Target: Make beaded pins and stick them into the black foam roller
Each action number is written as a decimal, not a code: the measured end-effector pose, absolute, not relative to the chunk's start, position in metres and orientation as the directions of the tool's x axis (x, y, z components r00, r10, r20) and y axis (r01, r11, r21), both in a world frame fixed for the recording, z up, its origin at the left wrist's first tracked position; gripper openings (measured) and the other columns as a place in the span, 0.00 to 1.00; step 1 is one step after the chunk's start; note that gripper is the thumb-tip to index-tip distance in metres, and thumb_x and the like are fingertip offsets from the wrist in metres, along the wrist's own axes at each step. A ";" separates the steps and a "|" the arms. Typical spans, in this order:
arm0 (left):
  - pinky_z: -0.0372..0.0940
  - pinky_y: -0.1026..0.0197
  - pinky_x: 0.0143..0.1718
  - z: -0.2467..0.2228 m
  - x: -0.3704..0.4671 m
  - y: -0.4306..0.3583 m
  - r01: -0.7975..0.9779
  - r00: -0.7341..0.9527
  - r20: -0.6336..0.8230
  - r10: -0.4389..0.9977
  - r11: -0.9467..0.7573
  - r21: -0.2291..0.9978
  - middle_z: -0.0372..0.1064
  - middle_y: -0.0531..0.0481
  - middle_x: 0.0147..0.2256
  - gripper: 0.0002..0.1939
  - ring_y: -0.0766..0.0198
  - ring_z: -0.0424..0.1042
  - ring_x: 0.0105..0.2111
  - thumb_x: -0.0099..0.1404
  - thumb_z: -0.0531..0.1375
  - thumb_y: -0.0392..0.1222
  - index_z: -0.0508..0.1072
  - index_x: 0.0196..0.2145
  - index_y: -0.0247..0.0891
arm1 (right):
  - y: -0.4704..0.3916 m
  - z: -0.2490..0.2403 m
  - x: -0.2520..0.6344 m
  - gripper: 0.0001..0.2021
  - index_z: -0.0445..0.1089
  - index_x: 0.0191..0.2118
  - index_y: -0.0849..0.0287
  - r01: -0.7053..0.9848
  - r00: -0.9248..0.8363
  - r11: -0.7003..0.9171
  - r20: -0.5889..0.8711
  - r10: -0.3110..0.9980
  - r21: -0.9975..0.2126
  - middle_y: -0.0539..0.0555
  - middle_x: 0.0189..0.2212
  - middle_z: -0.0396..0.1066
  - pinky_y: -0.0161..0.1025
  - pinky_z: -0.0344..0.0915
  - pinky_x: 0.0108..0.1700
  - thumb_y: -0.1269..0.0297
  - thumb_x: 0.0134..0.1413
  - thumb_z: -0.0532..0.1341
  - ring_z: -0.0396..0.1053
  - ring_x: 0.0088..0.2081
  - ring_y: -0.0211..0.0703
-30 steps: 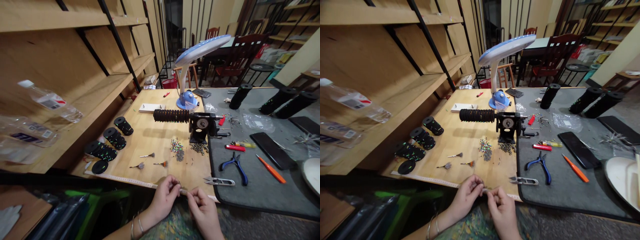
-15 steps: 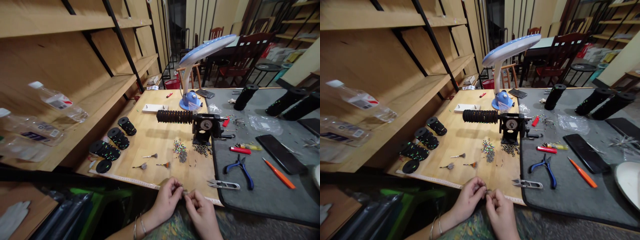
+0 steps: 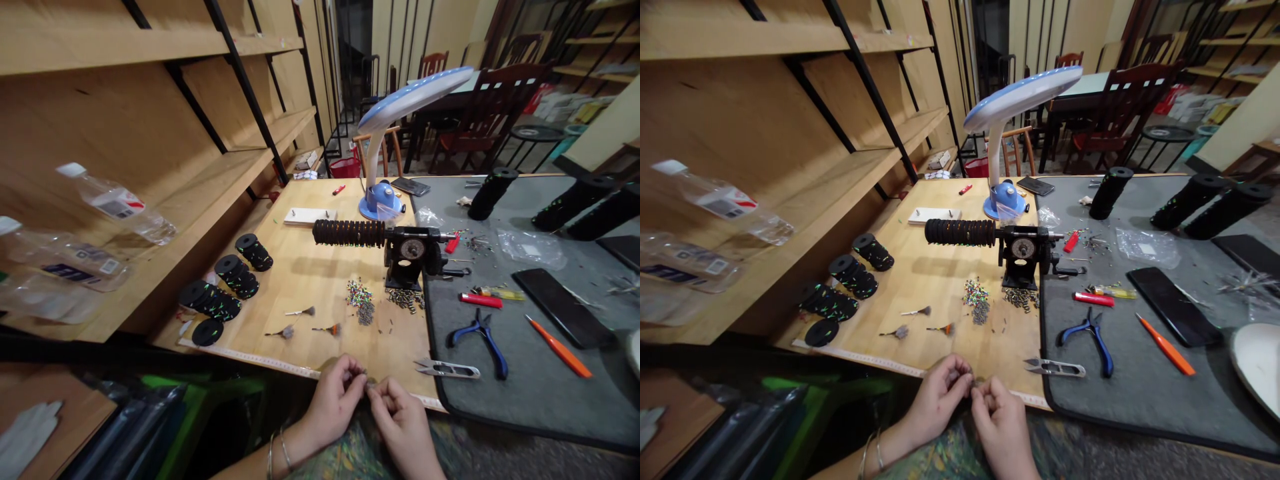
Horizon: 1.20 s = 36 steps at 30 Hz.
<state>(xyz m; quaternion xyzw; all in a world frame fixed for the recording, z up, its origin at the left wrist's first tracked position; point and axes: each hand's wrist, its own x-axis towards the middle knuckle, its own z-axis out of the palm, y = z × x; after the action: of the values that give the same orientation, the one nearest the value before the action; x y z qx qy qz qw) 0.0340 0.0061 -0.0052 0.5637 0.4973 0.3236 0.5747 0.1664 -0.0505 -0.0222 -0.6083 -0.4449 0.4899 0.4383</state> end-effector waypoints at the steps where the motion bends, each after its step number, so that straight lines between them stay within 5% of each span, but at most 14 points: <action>1: 0.63 0.63 0.35 -0.005 0.034 0.006 0.185 0.292 -0.210 0.933 0.160 0.970 0.68 0.49 0.29 0.10 0.62 0.67 0.32 0.59 0.63 0.46 0.71 0.29 0.37 | -0.050 -0.021 0.166 0.20 0.59 0.24 0.56 0.103 0.127 -0.225 -0.212 0.969 -0.969 0.42 0.14 0.54 0.32 0.47 0.19 0.45 0.57 0.55 0.51 0.16 0.33; 36: 0.59 0.62 0.32 0.012 0.032 0.006 0.468 0.467 -0.066 0.882 -0.183 0.865 0.68 0.48 0.28 0.05 0.61 0.66 0.29 0.65 0.54 0.38 0.69 0.32 0.38 | -0.046 -0.026 0.170 0.20 0.65 0.34 0.58 -0.002 0.155 -0.250 -0.248 0.956 -0.968 0.42 0.11 0.60 0.31 0.49 0.18 0.43 0.55 0.57 0.55 0.14 0.34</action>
<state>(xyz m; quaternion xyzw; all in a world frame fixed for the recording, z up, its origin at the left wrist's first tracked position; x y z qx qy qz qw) 0.0317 0.0060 0.0124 0.7328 0.4603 0.2334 0.4434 0.1705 -0.0461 -0.0259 -0.6004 -0.3972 0.5146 0.4658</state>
